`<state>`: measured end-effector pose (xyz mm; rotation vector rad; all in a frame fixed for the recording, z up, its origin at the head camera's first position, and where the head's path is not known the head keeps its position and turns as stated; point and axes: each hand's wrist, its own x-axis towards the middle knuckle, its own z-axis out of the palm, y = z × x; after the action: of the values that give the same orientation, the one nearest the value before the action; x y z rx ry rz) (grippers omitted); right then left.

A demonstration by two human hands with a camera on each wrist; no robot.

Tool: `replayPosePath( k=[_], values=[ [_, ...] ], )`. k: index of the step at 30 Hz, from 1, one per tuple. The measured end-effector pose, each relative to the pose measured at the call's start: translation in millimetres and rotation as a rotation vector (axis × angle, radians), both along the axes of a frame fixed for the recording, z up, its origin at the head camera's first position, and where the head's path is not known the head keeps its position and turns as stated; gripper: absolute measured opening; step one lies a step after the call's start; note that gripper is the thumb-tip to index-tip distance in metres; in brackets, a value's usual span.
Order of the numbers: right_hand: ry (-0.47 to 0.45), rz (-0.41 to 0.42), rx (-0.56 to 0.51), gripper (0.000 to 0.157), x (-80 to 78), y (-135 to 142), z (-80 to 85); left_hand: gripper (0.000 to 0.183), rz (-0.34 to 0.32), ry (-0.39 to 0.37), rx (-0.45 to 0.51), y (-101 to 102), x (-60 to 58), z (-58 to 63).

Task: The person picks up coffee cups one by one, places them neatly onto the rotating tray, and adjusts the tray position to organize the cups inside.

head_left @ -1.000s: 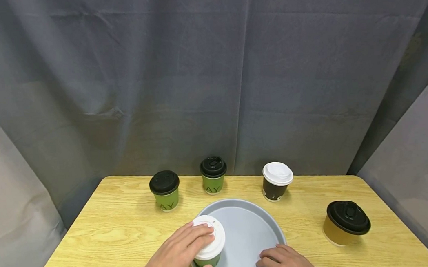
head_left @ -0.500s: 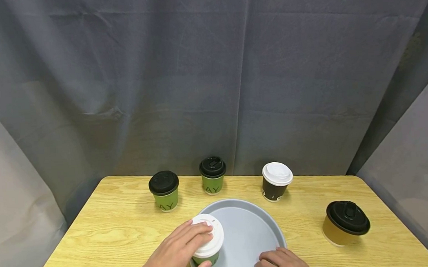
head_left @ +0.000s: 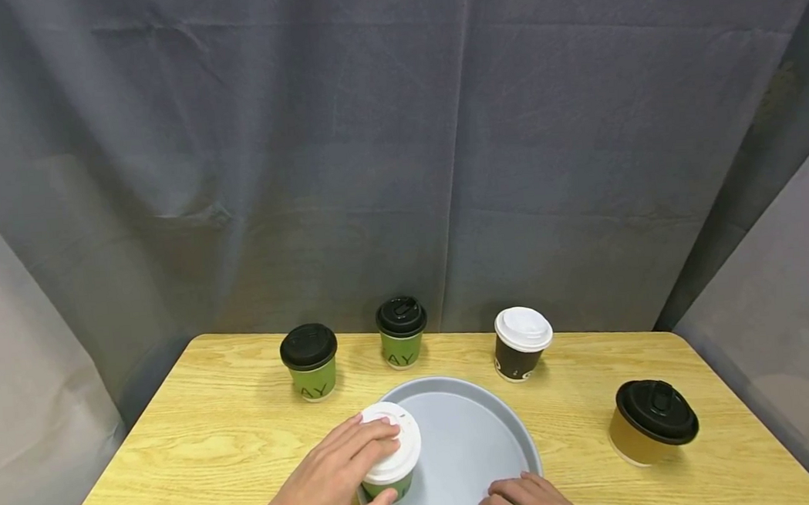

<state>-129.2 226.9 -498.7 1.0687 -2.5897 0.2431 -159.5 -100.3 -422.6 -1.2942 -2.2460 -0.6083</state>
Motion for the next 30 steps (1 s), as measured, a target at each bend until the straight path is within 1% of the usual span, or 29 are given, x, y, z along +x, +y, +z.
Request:
replayPosePath(
  k=[6, 13, 16, 20, 22, 26, 28, 30],
  values=[
    [0.020, -0.024, -0.018, 0.042, 2.1, -3, -3.4, 0.041, 0.005, -0.029, -0.004, 0, -0.3, 1.5],
    [0.059, -0.055, -0.055, 0.041, 4.9, -7, -9.5, 0.037, 0.003, -0.026, 0.023, 1, -2.4, 0.0],
    [0.072, -0.071, -0.067, 0.040, 6.0, -8, -11.6, 0.037, 0.008, -0.049, 0.032, 1, -2.9, -1.1],
    [0.061, -0.104, -0.081, 0.038, 8.5, -10, -13.0, 0.038, 0.018, -0.081, 0.034, 1, -3.1, -1.2],
    [0.061, -0.116, -0.091, 0.038, 9.4, -11, -13.4, 0.037, 0.014, -0.066, 0.036, 1, -3.9, -1.3],
    [0.083, -0.127, -0.105, 0.039, 9.8, -12, -14.1, 0.034, -0.009, 0.024, 0.045, 2, -6.6, -2.0],
    [0.074, -0.131, -0.104, 0.039, 10.5, -12, -13.1, 0.033, -0.017, 0.055, 0.048, 3, -7.5, -2.0],
    [0.057, -0.135, -0.099, 0.038, 11.0, -12, -12.0, 0.033, -0.018, 0.067, 0.046, 3, -7.9, -1.9]
  ],
)
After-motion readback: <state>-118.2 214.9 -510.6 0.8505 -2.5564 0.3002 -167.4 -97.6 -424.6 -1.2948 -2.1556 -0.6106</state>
